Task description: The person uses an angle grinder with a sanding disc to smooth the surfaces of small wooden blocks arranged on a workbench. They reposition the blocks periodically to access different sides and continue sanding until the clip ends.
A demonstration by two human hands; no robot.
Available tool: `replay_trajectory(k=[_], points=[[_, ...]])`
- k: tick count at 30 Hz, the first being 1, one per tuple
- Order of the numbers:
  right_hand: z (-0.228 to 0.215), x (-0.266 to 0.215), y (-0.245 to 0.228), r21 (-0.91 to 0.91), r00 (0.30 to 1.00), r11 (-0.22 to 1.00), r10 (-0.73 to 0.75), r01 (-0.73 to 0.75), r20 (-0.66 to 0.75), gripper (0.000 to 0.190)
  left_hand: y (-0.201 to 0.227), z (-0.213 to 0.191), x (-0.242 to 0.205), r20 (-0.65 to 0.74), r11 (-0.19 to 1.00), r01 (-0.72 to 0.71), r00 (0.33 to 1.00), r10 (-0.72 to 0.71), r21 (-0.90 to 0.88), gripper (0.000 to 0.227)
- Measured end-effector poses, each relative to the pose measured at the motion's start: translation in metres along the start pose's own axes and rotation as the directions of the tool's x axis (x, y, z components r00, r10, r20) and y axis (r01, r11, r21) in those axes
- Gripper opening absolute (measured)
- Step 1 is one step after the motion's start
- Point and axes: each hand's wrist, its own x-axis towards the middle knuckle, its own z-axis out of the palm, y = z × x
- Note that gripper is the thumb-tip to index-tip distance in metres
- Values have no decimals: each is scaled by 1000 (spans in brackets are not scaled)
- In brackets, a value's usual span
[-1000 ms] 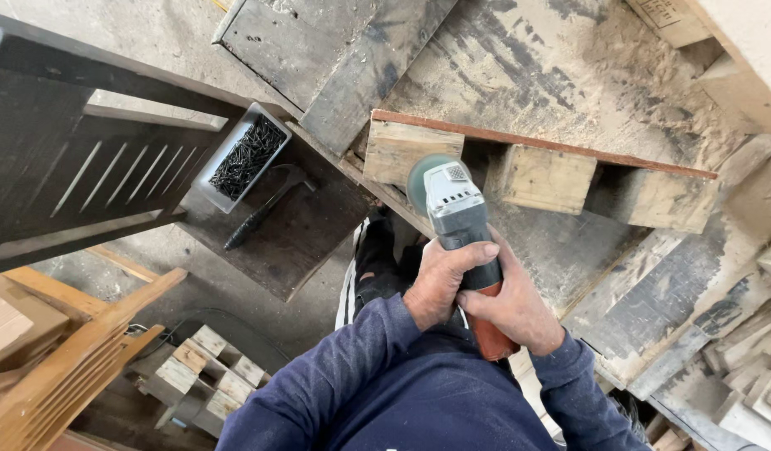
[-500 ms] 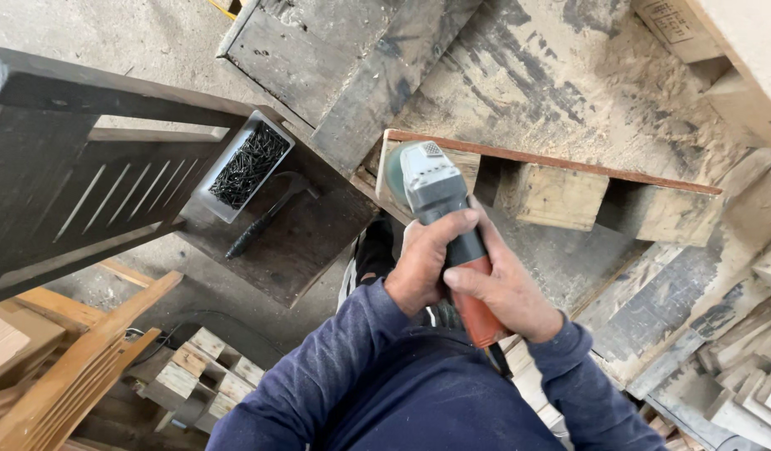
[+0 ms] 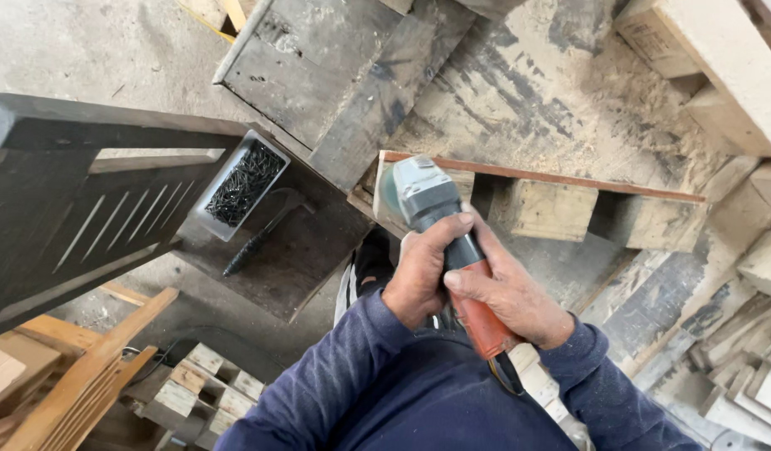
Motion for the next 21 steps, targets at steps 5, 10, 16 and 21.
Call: replay_trajectory(k=[5, 10, 16, 21], points=[[-20, -26, -2, -23, 988, 993, 114, -117, -106, 94, -32, 23, 10, 106, 998, 51, 993, -46, -42, 37], [-14, -22, -5, 12, 993, 997, 81, -80, -86, 95, -25, 19, 5, 87, 1000, 24, 996, -23, -9, 36], [-4, -9, 11, -41, 1000, 999, 4, -5, -10, 94, -10, -4, -1, -31, 997, 78, 996, -78, -14, 37], [-28, -34, 14, -44, 984, 993, 105, -113, -146, 97, -44, 21, 16, 108, 998, 48, 993, -53, 44, 37]])
